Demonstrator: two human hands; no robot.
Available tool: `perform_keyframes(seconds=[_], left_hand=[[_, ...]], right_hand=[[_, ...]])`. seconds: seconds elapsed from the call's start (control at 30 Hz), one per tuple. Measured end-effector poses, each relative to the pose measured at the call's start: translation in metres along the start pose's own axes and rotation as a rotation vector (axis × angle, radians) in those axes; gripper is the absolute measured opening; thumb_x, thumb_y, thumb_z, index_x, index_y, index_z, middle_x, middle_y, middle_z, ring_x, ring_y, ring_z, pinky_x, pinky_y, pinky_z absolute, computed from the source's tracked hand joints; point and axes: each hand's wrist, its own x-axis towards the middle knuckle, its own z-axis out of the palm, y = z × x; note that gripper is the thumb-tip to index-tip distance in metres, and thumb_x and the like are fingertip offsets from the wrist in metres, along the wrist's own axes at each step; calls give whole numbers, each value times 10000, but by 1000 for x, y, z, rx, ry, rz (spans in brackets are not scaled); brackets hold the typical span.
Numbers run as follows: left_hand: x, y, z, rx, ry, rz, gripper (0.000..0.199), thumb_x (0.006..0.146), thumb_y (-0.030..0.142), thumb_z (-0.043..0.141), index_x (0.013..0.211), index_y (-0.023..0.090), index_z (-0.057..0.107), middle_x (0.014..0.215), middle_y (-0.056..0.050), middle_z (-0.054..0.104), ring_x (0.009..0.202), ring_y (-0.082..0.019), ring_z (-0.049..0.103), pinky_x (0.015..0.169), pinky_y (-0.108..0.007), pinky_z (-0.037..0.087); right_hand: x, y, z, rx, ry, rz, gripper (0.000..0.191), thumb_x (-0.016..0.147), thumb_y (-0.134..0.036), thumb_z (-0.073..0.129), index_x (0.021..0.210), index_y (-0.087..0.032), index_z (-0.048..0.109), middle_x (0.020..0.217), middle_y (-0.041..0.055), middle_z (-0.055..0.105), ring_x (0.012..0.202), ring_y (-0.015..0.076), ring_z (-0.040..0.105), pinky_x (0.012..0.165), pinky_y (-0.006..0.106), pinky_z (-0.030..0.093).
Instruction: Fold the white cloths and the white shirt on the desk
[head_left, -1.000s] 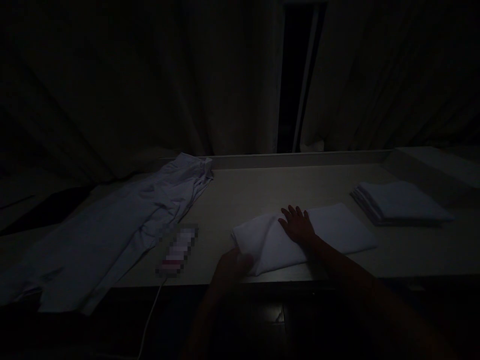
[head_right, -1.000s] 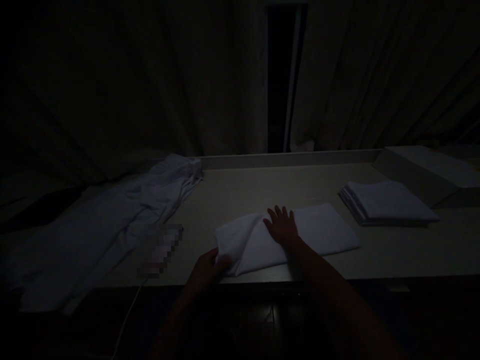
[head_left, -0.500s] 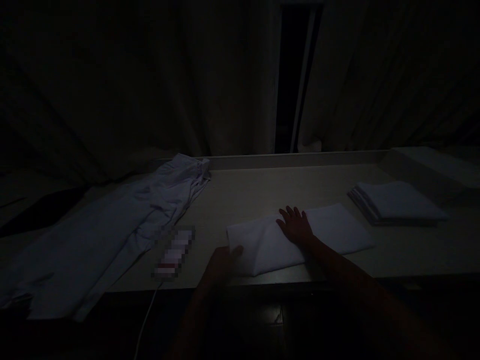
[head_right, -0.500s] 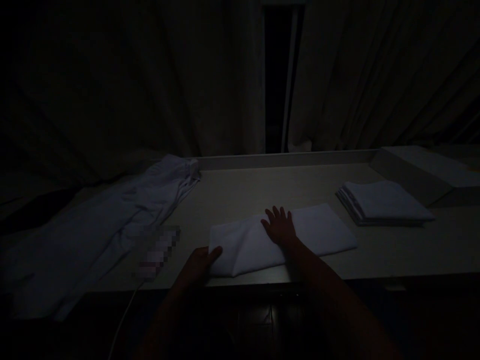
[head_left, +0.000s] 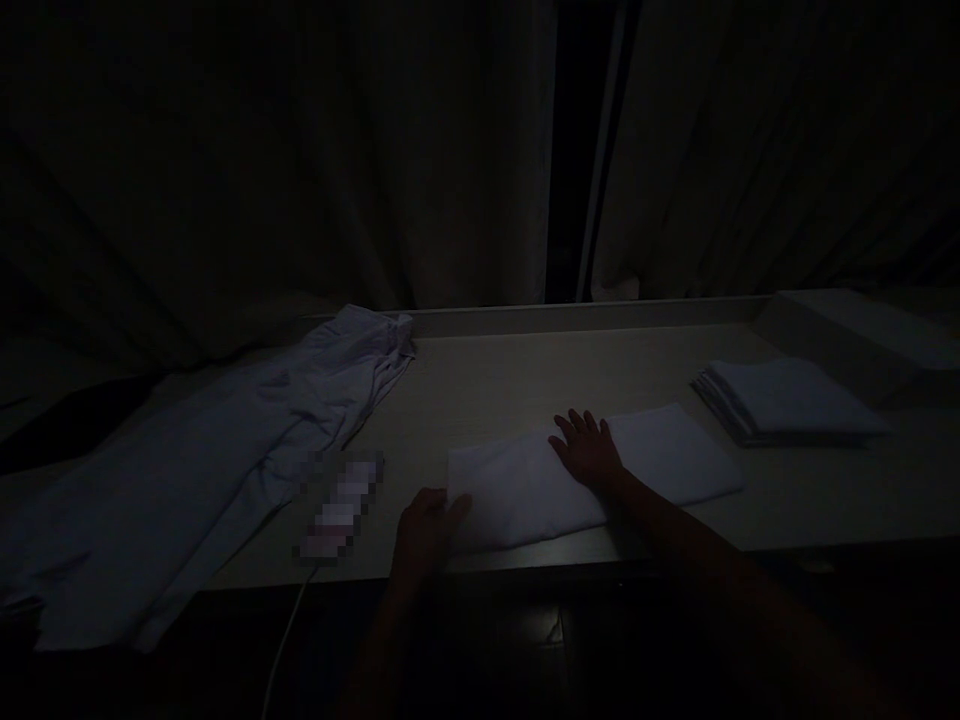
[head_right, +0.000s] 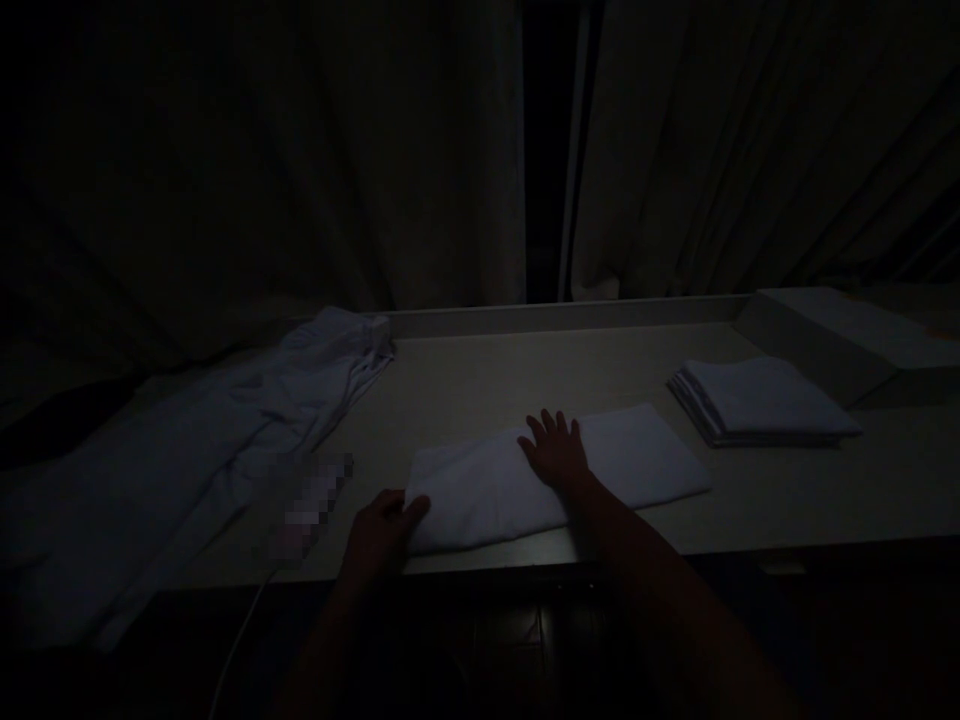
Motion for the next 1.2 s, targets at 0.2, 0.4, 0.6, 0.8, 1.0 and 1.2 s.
perform_keyframes(seconds=[0.2,0.4,0.6,0.8,1.0,1.2], left_hand=[[0,-6,3,-38,56,-65,456,681,594,659,882,185,680,773,-15,640,709,-177,582,636,-273,417],[0,-5,5,95,22,-31,427,712,629,612,786,209,595,626,40,522,587,-138,488,564,-252,334],[0,-4,7,141,-61,-1,453,734,650,568,666,202,563,573,31,508,555,-142,465,541,-256,303],[0,-2,4,-73,-72,-47,435,705,592,630,719,162,694,594,17,596,585,-151,526,535,-245,334],[1,-10,11,-486,-71,-172,421,666,509,723,883,148,724,793,-24,712,721,-183,627,623,-255,443],[4,-14,18,-928,-118,-251,394,627,383,787,926,155,668,836,-35,709,715,-163,646,676,-274,491]], right_hand=[[0,-1,-2,3,-17,13,653,952,-636,149,1488,-301,315,1572,55,269,1433,334,199,1130,568,118],[0,0,0,32,-5,8,653,951,-641,145,1485,-311,321,1568,49,281,1431,335,206,1129,571,121],[0,1,1,24,7,-2,657,947,-646,143,1482,-312,327,1564,53,289,1425,335,221,1123,566,136],[1,1,1,23,12,-4,660,949,-645,132,1482,-309,330,1561,58,296,1424,333,223,1118,565,144],[3,2,3,19,5,0,649,949,-645,157,1477,-313,338,1558,57,301,1422,332,229,1118,567,145],[1,2,3,20,33,-6,637,952,-636,156,1471,-320,346,1554,54,312,1419,336,235,1119,563,150]])
